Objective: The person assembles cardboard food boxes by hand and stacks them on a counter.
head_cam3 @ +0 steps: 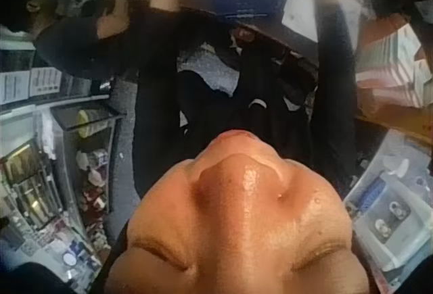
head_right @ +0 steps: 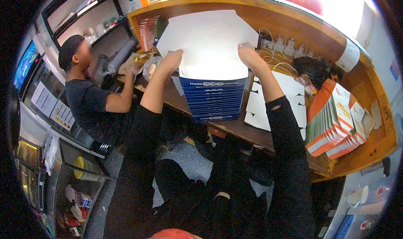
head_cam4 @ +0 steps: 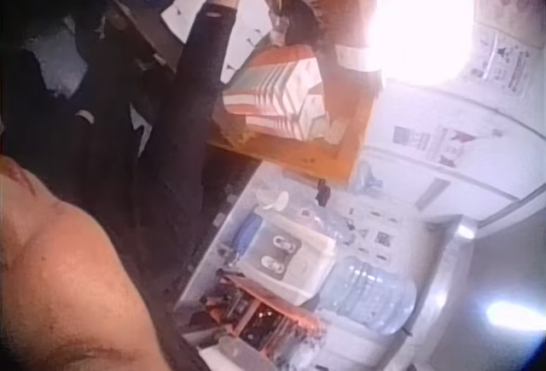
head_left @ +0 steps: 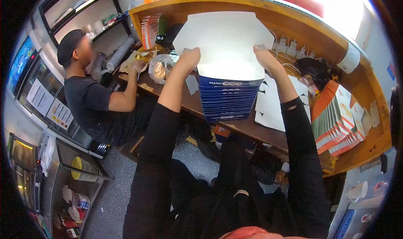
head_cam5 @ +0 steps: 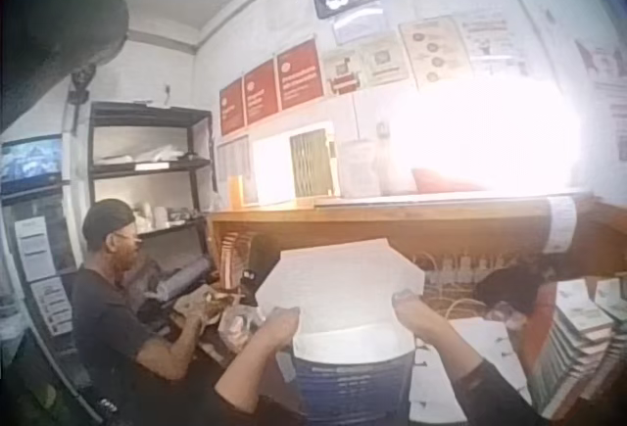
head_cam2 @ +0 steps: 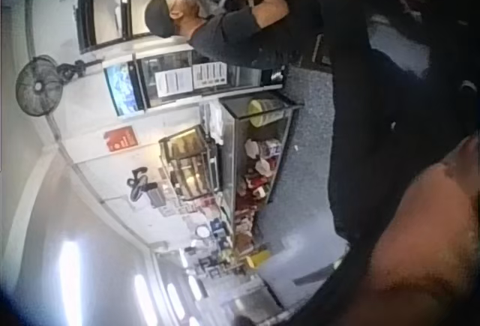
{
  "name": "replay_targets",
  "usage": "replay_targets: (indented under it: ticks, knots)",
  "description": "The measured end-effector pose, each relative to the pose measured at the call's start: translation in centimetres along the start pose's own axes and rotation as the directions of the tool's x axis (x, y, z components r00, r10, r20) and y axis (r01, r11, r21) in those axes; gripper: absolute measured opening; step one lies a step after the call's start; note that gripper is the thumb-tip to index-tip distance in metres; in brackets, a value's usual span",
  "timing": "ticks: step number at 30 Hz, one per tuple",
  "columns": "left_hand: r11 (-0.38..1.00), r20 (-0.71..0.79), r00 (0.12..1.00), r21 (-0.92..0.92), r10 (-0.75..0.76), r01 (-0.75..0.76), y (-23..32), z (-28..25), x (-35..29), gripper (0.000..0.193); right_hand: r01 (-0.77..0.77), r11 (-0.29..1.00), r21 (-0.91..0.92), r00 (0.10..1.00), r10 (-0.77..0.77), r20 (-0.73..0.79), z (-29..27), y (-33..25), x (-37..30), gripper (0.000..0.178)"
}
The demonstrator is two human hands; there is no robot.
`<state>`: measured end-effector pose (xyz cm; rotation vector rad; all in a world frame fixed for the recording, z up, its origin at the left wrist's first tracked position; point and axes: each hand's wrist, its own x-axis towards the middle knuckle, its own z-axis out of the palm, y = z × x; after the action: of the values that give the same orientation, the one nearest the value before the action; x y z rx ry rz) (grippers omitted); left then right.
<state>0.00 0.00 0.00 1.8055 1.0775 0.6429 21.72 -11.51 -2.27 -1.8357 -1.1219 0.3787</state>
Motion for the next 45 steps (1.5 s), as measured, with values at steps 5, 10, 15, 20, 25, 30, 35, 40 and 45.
replay_targets:
  ticks: [5,10,15,20,25,30,35,40,45]
  knots:
    - [0.985,-0.017,0.999,0.168,0.049,-0.045,-1.6,-1.9,1.2,0.053,-0.023,0.951,0.308,0.983,-0.034,0.178,1.0,-0.9,0.1,0.049]
    - [0.996,-0.116,0.993,0.085,0.017,-0.007,-0.6,-0.7,0.9,0.048,-0.054,0.988,0.144,0.983,0.027,0.182,0.3,-0.3,0.5,0.048]
    - [0.952,-0.038,0.995,0.297,0.087,-0.072,1.2,-0.4,-0.5,0.044,0.184,0.908,-0.376,0.982,-0.187,0.030,0.4,-0.4,0.7,0.041]
    - [0.414,0.212,0.896,0.829,0.391,-0.377,-2.1,0.9,4.4,0.032,0.322,0.573,-0.753,0.947,-0.197,0.255,1.9,-0.4,1.3,0.032]
    - [0.568,0.013,0.991,0.818,0.135,-0.088,-2.8,1.8,3.2,0.031,0.152,0.603,-0.783,0.985,-0.161,0.067,2.4,-0.8,-0.4,0.026]
    - [0.627,-0.105,0.992,0.778,0.067,0.040,-2.8,2.1,2.2,0.030,0.062,0.586,-0.808,0.997,-0.079,0.018,2.8,-1.1,-1.0,0.028]
    - [0.607,0.008,1.000,0.794,0.006,-0.010,-2.1,1.5,2.2,0.030,0.076,0.585,-0.808,0.996,-0.086,0.031,2.8,-1.0,-1.1,0.027]
    - [0.594,-0.034,0.999,0.804,0.041,0.003,-2.4,2.4,1.7,0.030,0.140,0.647,-0.750,0.989,-0.129,0.074,3.0,1.9,-0.4,0.026]
    - [0.573,0.033,0.999,0.818,0.035,-0.047,-3.3,2.0,3.6,0.031,0.108,0.701,-0.705,0.994,-0.084,0.068,3.1,1.7,0.0,0.027]
